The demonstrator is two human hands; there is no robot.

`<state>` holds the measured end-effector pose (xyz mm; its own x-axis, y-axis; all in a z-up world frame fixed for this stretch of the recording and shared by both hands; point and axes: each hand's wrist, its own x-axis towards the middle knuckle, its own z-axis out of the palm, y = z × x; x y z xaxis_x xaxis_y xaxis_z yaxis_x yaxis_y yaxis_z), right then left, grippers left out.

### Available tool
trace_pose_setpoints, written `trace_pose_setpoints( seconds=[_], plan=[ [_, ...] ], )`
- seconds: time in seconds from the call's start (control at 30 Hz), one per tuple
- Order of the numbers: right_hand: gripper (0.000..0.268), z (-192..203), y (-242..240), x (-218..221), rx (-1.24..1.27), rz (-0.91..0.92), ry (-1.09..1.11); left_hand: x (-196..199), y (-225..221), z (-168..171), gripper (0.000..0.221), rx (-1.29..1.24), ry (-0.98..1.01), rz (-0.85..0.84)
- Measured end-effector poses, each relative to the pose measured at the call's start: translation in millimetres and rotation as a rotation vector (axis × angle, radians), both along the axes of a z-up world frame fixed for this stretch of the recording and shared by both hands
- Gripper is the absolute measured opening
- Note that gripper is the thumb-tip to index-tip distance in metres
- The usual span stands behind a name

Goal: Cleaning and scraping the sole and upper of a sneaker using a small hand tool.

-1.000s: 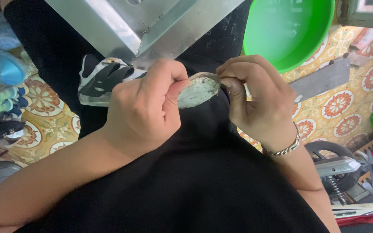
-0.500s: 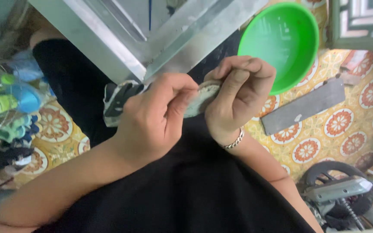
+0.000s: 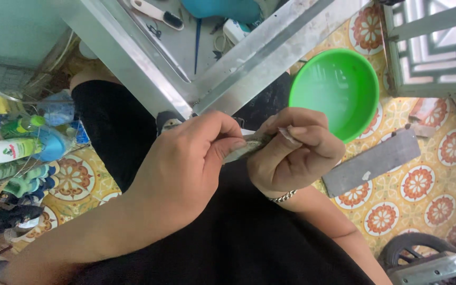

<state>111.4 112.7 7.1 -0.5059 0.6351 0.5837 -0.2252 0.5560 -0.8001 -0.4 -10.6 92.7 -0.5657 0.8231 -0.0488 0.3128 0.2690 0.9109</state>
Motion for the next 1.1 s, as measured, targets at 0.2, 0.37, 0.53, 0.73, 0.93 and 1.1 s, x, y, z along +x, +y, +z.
trace_pose_setpoints(
  seconds=[0.2, 0.37, 0.53, 0.73, 0.93, 1.1],
  plan=[
    [0.011, -9, 4, -7, -0.086, -0.055, 0.033, -7, -7, -15, 0.012, 0.02, -0.32, 0.021],
    [0.009, -14, 8, -4, -0.211, -0.048, 0.112, 0, -16, -36, 0.011, 0.252, -0.494, 0.083],
    [0.01, -16, 2, -7, -0.274, -0.035, 0.13, 9, -17, -53, 0.012, 0.422, -0.557, 0.059],
    [0.012, -21, -1, -13, -0.336, -0.071, 0.153, 20, -17, -76, 0.017, 0.638, -0.5, 0.157],
    [0.013, -23, -4, -13, -0.351, -0.087, 0.149, 20, -22, -82, 0.015, 0.698, -0.589, 0.192],
    [0.01, -31, 3, -16, -0.331, -0.12, 0.184, 11, -27, -84, 0.015, 0.692, -0.6, 0.273]
  ],
)
